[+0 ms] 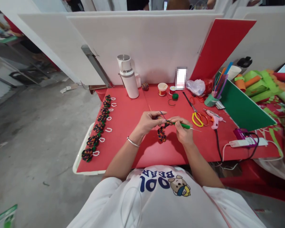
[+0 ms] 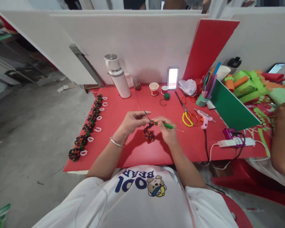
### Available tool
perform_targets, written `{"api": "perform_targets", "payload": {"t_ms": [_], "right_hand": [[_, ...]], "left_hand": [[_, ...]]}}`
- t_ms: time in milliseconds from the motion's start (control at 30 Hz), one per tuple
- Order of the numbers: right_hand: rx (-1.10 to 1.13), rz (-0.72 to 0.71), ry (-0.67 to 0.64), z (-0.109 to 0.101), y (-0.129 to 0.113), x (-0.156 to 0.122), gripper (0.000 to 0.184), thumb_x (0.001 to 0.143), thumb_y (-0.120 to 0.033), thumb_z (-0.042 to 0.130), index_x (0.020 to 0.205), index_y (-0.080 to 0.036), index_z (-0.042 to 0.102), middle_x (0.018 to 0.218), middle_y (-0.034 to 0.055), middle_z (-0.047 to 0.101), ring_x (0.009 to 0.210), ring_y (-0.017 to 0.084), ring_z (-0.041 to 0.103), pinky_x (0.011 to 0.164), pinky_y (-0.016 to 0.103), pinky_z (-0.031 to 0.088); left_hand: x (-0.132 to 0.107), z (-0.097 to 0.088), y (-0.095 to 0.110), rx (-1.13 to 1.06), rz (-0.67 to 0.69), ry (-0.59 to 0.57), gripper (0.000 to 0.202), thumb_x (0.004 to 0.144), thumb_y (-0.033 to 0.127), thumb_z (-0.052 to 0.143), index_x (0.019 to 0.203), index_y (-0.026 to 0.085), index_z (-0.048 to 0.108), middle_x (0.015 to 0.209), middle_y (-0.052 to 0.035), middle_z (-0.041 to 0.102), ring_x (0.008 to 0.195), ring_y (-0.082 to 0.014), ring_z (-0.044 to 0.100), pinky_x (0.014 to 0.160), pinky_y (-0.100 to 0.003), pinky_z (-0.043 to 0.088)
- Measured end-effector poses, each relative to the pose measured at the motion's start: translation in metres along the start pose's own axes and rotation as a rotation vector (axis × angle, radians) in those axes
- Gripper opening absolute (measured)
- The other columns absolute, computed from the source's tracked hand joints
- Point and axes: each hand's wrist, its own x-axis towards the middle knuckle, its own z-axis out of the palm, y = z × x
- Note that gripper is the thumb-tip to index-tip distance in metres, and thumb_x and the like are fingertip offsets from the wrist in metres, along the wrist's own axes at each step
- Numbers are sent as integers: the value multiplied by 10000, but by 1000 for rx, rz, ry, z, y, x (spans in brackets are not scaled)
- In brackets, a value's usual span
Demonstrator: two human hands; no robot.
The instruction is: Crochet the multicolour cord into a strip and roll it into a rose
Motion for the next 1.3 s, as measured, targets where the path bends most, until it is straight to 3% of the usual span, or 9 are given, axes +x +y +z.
{"api": "perform_targets", "payload": {"t_ms": [133,233,400,633,767,967,1300], "right_hand": [[-369,-217,-4,5,-8,-3,139,969,-349,635,1005,-303,762,1024,57,772,993,223,709,929,433,587],[-566,-408,67,11,-2,-9,200,947,-291,667,1119,-338,757,1081,68,754,999,233,689,909,446,579],[-486,-571,70,4,11,-8,359,943,-284,684,1279,-412,696,1134,49,725,1021,230,668,874,436,578],[-360,-482,-289,-28,-12,21,262,926,-348,707,1181,-383,755,1086,33,779,1001,226,670,899,449,562],[-353,-432,-410,-40,-30,32,210,902,-331,740,1105,-349,790,1041,26,814,976,220,684,897,427,560],[-333,-406,-469,-49,-44,41,196,890,-283,761,1077,-327,798,1032,27,824,973,215,704,919,433,550],[-196,-348,-468,-50,-41,42,149,924,-261,717,1035,-305,805,951,33,818,929,219,729,913,451,543]], "left_hand": [[-1,12,-8,-53,60,80,556,513,322,951,998,98,798,642,4,687,562,-84,578,587,-236,471],[-2,22,-16,-134,69,129,562,544,286,927,1055,101,783,648,21,669,568,-68,562,569,-208,442],[-5,19,-17,-217,-82,19,651,563,305,931,1165,125,761,695,1,690,499,-55,511,438,-190,296],[-6,2,-6,-154,-123,-42,532,519,240,938,1024,130,808,697,-22,695,563,-87,573,443,-187,298],[-6,-1,-3,-159,-120,-70,487,534,217,913,1003,129,814,698,-27,694,531,-64,513,434,-186,244],[-6,-4,1,-127,-121,-117,448,586,205,883,1023,129,818,705,-26,674,526,-48,465,447,-190,220],[-8,-5,7,-158,-153,-139,460,563,202,876,1012,121,818,682,-18,650,519,-55,462,464,-207,229]]}}
